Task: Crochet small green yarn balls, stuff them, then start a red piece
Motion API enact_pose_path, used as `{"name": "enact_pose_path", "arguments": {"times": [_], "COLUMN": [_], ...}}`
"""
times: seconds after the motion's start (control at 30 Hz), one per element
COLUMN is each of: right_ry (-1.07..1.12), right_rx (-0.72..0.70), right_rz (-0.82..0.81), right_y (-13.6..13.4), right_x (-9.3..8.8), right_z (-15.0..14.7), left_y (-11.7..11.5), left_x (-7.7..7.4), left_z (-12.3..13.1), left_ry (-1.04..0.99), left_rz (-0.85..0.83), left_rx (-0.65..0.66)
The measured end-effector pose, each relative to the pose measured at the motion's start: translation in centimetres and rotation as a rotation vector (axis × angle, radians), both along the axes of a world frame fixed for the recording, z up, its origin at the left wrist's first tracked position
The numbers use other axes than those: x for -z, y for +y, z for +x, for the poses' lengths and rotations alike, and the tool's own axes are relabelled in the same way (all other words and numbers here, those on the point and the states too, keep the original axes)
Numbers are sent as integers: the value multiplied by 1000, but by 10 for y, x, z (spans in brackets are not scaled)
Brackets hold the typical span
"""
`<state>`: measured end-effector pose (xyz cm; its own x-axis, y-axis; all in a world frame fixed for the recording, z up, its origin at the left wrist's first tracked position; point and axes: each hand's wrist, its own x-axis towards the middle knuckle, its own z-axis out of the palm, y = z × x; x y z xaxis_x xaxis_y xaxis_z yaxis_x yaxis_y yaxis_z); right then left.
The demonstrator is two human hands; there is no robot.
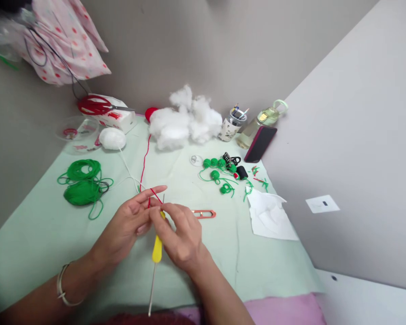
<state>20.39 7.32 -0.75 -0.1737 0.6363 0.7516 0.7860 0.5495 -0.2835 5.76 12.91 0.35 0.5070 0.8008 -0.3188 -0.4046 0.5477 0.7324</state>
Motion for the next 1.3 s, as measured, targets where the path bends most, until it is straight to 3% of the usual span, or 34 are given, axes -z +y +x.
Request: {"name": "enact_pose_path", "arguments": {"times": [0.07, 0.13, 0.23, 0.3, 0.53, 0.73, 0.83, 0.97, 1.1, 1.2, 1.3], "right_ry": [103, 382, 845, 973, 757, 259, 478, 924, 1184, 1174, 797], "right_rx": [26, 25, -72, -128, -55, 27, 22, -22, -75, -104, -51], "right_rz": [-60, -145, -275, -353, -317, -139, -186, -331, -448, -472, -384], "right_y": [-1, -1, 3, 7, 7, 1, 1, 6, 12, 12, 7], "right_x": [-2, -4, -6, -7, -8, 0, -1, -5, -8, -7, 1], "right_z": [0, -1, 0, 0, -5, -5, -3, 3, 8, 6, 0], "left_y": [1, 3, 4, 2, -2, -1, 1, 5, 6, 2, -4], "left_x": [-1, -2, -3, -3, -2, 0, 0, 0, -1, -1, -1], "left_z": [-1, -3, -5, -4, 2, 1, 0, -2, -4, -2, 2], "left_ry": [-60, -90, -61, -31, 56, -34, -100, -126, -119, -48, 52], "left_rz": [-69, -116, -89, -40, 45, -56, -142, -177, -167, -89, 11], "left_rx": [72, 111, 73, 53, 35, 45, 104, 72, 42, 3, -47]}}
